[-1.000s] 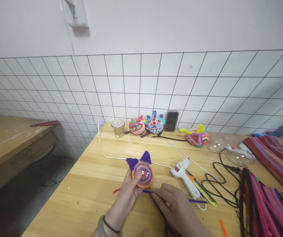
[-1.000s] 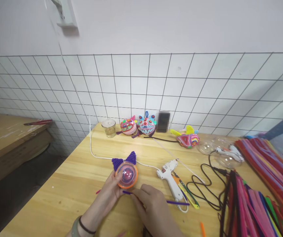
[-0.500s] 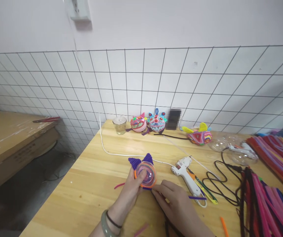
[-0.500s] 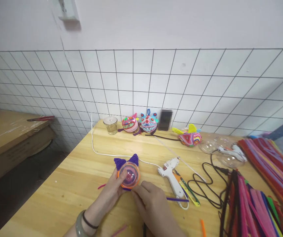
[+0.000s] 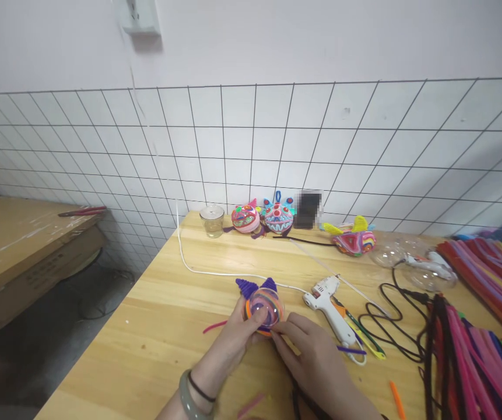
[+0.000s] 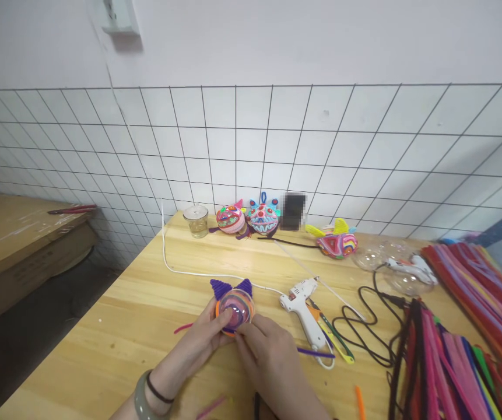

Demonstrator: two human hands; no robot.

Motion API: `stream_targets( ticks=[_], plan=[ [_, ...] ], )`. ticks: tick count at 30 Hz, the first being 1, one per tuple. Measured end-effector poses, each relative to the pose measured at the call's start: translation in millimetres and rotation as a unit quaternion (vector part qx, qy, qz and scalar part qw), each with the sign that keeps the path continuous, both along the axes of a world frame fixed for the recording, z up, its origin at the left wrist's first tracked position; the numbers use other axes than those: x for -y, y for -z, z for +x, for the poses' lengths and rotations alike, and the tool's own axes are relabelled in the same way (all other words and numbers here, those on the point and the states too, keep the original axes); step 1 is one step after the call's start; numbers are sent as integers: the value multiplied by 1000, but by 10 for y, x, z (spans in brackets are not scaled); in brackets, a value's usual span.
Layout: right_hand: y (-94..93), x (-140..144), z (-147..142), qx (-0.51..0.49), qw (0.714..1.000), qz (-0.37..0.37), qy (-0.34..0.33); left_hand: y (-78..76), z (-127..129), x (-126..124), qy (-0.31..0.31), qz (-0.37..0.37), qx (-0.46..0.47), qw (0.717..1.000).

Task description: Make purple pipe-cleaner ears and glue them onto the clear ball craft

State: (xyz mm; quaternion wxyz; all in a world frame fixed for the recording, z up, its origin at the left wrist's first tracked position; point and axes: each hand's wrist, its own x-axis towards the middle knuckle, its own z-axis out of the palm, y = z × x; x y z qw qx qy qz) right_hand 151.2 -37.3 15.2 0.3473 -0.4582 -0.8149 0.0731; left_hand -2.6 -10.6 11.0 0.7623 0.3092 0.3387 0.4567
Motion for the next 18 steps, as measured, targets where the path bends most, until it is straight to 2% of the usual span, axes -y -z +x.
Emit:
stream_targets(
  ticks=[6,18],
  plan=[
    [-56,0,76,-30,999,-38,4,-12,-48,-30,33,-13,19,999],
    [-122,24,105,-33,998,-52,3,0,-26,-42,12,15,18,1000]
  ],
)
